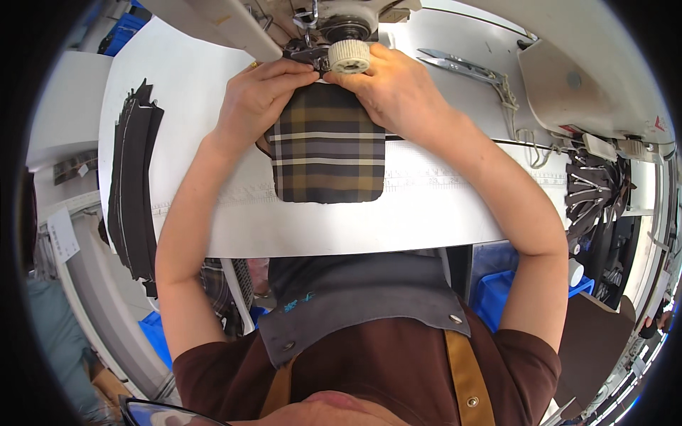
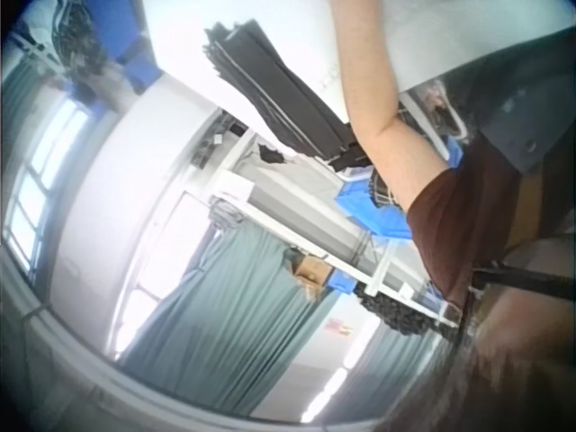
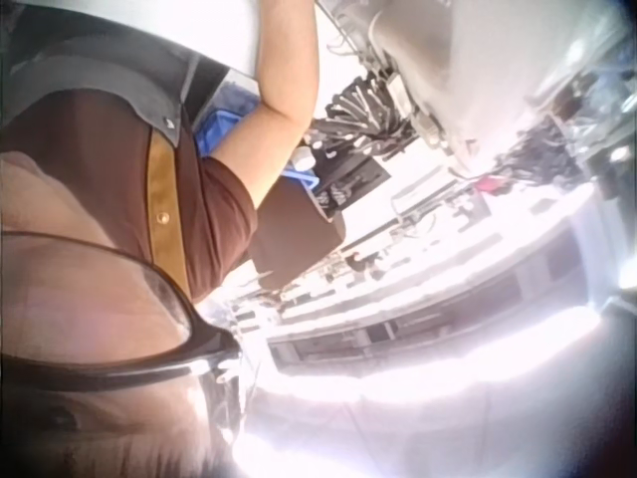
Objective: The person operates an industrial sewing machine to attach zippers to plaid fabric pieces. They guide the fabric under the needle, sew along the zipper edges, and trim the threads. The person repeats this process for multiple fabric items, stacking the finished pieces in a blue bin.
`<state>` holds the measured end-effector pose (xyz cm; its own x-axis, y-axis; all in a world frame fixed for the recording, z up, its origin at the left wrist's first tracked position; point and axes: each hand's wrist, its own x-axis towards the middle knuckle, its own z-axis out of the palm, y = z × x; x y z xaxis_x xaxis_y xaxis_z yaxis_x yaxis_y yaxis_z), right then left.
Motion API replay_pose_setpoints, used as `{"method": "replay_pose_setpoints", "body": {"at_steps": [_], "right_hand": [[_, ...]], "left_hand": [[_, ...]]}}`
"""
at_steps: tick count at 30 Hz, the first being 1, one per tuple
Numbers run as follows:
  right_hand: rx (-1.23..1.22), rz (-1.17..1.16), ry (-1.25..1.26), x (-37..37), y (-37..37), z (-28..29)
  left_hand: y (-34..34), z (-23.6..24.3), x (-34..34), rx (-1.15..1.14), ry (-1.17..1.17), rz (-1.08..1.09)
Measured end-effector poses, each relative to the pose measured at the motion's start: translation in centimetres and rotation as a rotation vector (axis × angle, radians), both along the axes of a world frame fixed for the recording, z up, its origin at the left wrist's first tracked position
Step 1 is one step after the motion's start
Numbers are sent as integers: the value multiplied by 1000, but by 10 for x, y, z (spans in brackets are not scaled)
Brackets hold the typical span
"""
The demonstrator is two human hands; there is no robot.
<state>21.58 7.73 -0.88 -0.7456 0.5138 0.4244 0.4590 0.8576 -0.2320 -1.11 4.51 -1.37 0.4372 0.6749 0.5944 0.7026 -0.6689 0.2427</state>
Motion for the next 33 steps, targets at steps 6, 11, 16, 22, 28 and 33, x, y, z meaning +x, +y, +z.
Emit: {"method": "replay_pose_setpoints", "body": {"at_steps": [6,11,16,22,28,33], "right_hand": [[95,8,89,-4,3,0],[85,13,89,-4,2,3],[79,27,108,-4,5,0],[72,44,107,-2,5,0],[59,82,111,-3,3,1],[17,59,92,0,5,-2]], "left_hand": [[2,3,0,-6,18,9],[2,3,0,-14,8,6],[3,3,-2,-31,11,11],[4,0,0,-15,-22,-1],[0,0,-1,-4,-21,-15],[-4,11,-5,-346,-109,7]]}}
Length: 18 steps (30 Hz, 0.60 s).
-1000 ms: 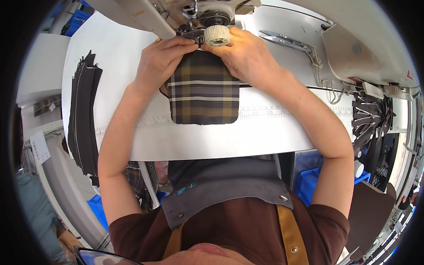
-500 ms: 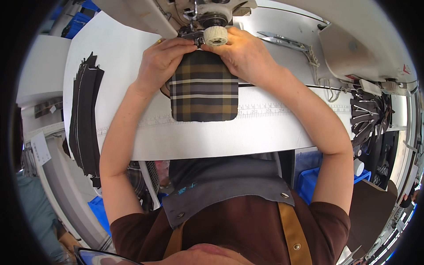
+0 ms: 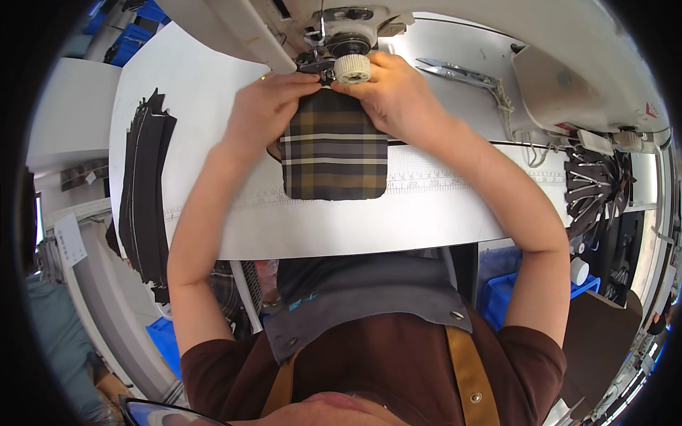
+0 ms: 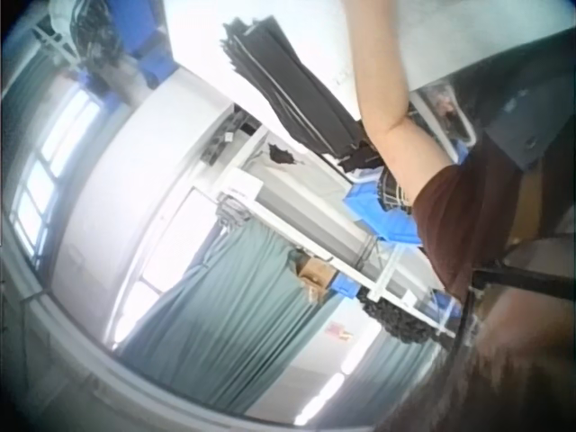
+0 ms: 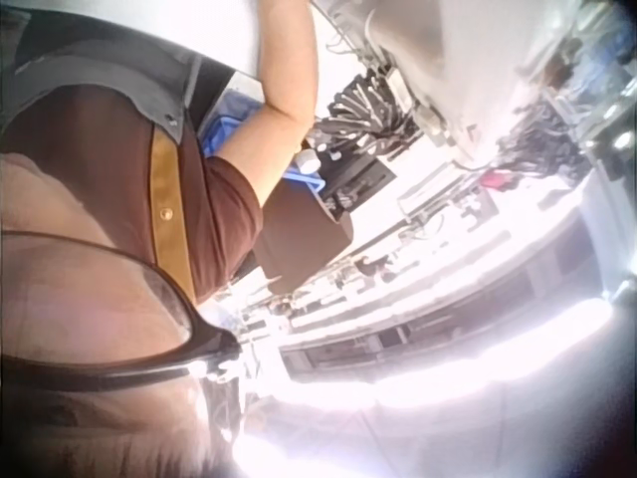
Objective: The person operates an industrial sewing machine to attach zippers to plaid fabric pieces. They guide the fabric under the needle, sew along the zipper edges, and trim the threads. The person repeats this process for multiple fabric items, stacking the finished pieces in a blue bin.
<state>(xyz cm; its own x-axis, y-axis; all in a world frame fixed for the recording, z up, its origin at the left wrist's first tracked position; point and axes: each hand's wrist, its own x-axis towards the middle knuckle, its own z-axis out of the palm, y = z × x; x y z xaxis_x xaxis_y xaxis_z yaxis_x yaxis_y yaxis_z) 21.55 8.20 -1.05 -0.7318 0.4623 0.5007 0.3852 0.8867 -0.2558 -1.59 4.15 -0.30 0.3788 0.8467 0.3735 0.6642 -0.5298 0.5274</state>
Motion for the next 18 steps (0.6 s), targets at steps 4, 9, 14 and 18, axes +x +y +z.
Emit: {"method": "replay_pose_setpoints", "body": {"at_steps": [4,9,14,18], "right_hand": [[-110,-30,41,5,-7,3],[-55,-83,54,9,-17,4],[-32,-129,7,16,-18,9],[-61,-140,19,17,-17,13]], "left_hand": [[38,35,-34,-461,-469,71],[113,-7,-27,-83,-233,563],[142,-63,7,-111,-77,635],[160,-57,-12,-38,-371,742]]}}
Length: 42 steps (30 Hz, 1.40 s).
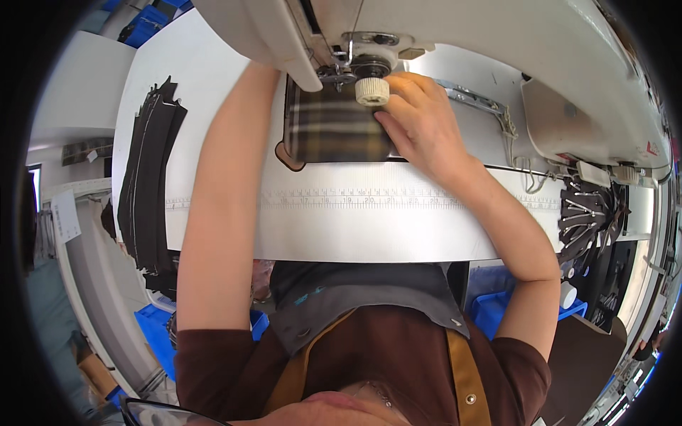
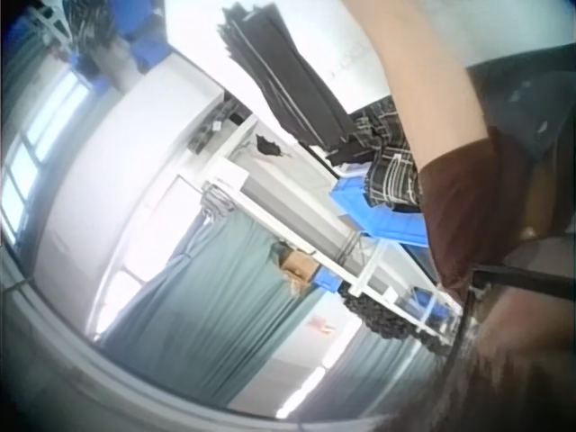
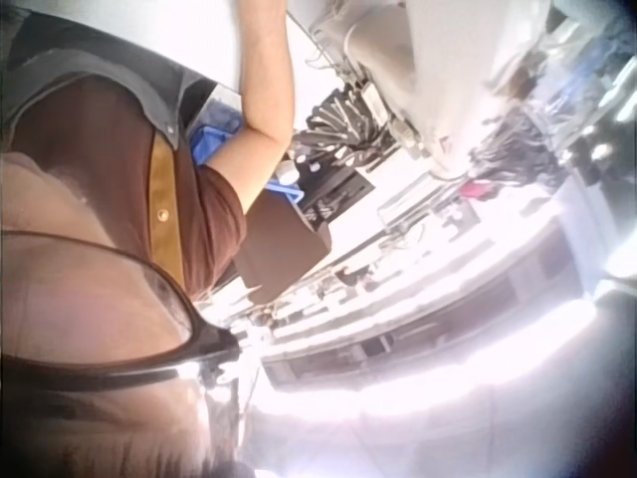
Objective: The person operates an industrial sewing machine to attach zippers to plaid fabric pieces. They guide the fabric under the needle, sew along the zipper edges, and trim the threads. The person repeats this process for multiple fabric items, stacking the finished pieces in a blue bin.
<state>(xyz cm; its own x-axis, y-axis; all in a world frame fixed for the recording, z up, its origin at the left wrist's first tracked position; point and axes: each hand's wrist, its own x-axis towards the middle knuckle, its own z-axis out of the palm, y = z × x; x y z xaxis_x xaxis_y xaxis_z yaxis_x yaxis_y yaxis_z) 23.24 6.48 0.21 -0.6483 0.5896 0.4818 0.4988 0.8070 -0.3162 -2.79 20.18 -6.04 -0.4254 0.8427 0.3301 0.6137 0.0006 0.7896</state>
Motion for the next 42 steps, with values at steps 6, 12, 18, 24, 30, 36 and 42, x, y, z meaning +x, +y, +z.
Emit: {"method": "replay_pose_setpoints", "body": {"at_steps": [6,12,18,24,30,36,42], "right_hand": [[47,38,-56,-2,4,-2],[134,174,-95,-17,-24,5],[277,-160,-282,-8,0,8],[136,-70,-139,7,38,-17],[83,-22,-59,9,24,-5],[218,291,41,-15,-36,0],[437,570,-416,-43,-20,34]], "left_hand": [[-10,67,-82,592,-715,128],[-251,129,-80,405,-1070,-117],[-420,83,15,-386,-1564,-122],[-393,127,11,-606,-778,-1022],[-338,88,22,-223,738,-868],[-342,43,80,0,932,-638],[-344,45,88,-64,857,-664]]}}
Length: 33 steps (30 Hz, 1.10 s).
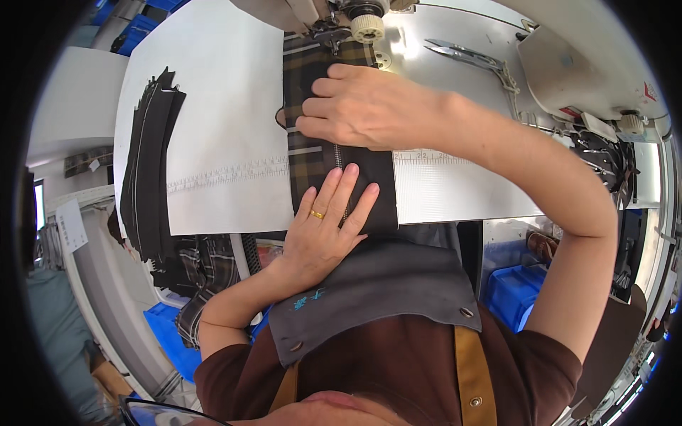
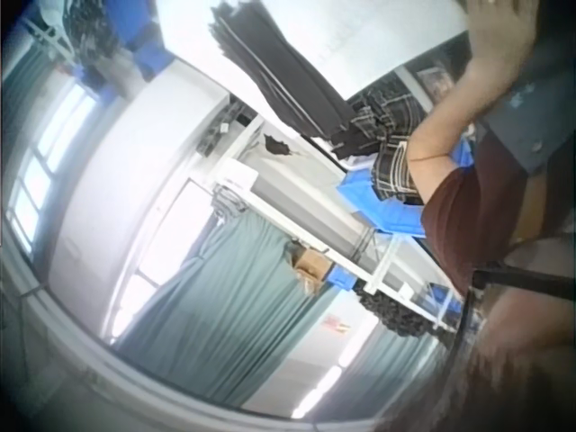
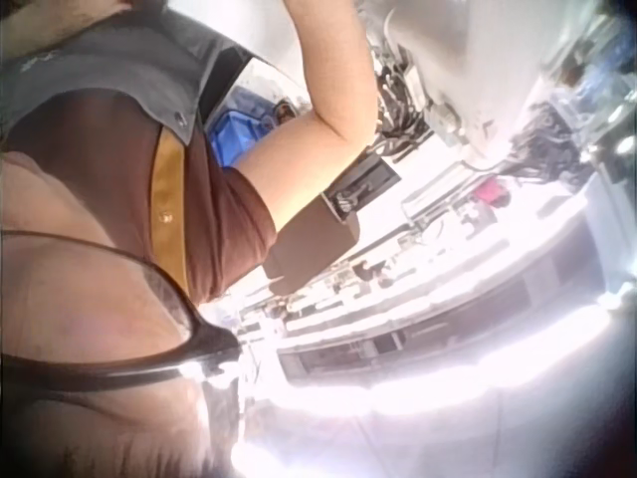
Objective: The person operates an industrial sewing machine to attach zippers to plaid fabric pieces. They guide the fabric under the needle, sew along the zipper edges, and trim the threads. The person repeats this process for multiple fabric items, stacking the finished pieces in a blue bin.
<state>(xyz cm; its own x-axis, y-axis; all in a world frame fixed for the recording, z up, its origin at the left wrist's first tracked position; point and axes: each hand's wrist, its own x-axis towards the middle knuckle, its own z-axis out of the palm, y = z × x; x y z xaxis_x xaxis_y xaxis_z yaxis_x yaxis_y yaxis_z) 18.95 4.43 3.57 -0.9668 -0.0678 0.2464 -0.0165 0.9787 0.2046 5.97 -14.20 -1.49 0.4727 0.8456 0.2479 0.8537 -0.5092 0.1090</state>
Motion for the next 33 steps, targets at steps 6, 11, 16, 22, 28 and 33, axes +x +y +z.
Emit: {"method": "replay_pose_setpoints", "body": {"at_steps": [6,11,16,22,28,33], "right_hand": [[8,19,-50,-1,1,13],[-233,-126,160,16,-8,-14],[-313,-149,368,21,-12,-36],[-289,-209,419,16,-15,-39],[-294,-293,376,22,8,-32],[-345,-343,350,24,8,-28]], "left_hand": [[0,4,-1,-42,-1,-7],[25,34,-25,-153,-419,-107],[123,31,-63,168,-408,-75],[144,8,-68,265,-44,-66],[178,4,-78,195,-142,-20],[186,3,-78,161,-168,20]]}}
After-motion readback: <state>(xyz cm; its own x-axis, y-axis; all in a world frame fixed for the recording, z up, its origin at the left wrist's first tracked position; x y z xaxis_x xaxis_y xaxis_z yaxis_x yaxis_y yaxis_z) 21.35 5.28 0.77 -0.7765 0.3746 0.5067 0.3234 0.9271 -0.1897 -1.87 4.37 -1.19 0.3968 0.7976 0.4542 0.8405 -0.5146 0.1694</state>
